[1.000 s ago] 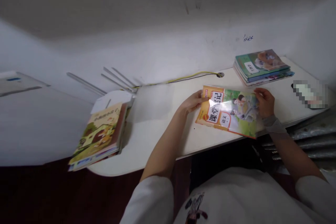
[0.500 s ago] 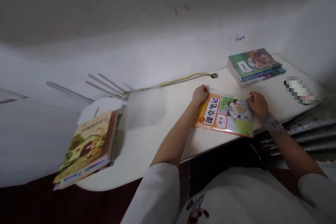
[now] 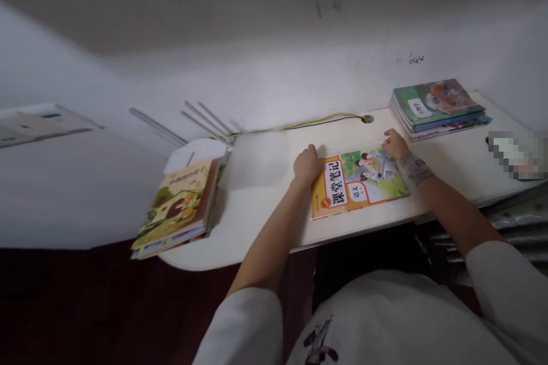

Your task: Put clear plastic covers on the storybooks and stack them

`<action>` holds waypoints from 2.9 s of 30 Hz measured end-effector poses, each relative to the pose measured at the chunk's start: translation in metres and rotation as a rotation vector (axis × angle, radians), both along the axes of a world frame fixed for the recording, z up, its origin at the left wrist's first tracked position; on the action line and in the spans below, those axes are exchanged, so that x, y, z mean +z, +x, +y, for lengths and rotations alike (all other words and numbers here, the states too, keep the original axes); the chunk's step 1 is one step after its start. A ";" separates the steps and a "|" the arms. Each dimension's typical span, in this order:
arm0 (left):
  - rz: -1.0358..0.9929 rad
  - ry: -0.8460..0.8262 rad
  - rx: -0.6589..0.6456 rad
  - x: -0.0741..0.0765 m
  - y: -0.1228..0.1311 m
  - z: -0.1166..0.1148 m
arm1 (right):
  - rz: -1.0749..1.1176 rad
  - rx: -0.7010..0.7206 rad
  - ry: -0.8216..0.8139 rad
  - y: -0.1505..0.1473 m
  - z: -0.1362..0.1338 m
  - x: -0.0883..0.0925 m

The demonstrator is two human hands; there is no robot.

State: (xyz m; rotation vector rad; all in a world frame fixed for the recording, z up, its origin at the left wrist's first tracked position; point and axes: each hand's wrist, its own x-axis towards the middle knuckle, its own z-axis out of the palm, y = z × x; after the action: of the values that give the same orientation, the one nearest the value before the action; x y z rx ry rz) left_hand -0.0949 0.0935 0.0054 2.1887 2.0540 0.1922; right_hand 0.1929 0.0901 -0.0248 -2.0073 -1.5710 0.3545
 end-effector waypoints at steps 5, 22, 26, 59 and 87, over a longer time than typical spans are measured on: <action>0.030 0.023 0.087 -0.002 -0.011 -0.009 | -0.040 0.006 0.062 -0.023 0.013 -0.003; 0.081 0.025 -0.144 -0.018 0.069 -0.071 | -0.281 0.039 0.047 -0.020 -0.006 0.015; 0.071 0.027 -0.136 -0.019 0.070 -0.070 | -0.499 0.193 0.110 -0.051 -0.019 0.030; 0.026 -0.052 -0.266 -0.010 0.073 -0.064 | -0.399 0.615 0.063 -0.089 -0.042 0.003; -0.986 0.105 0.243 -0.007 -0.029 -0.032 | -0.540 0.358 0.120 -0.024 -0.032 -0.004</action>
State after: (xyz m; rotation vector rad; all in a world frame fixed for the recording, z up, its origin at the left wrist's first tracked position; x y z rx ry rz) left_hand -0.1244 0.0612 -0.0015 1.3760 1.6805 1.1485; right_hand 0.1685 0.0580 -0.0287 -1.8115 -2.2313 -0.1702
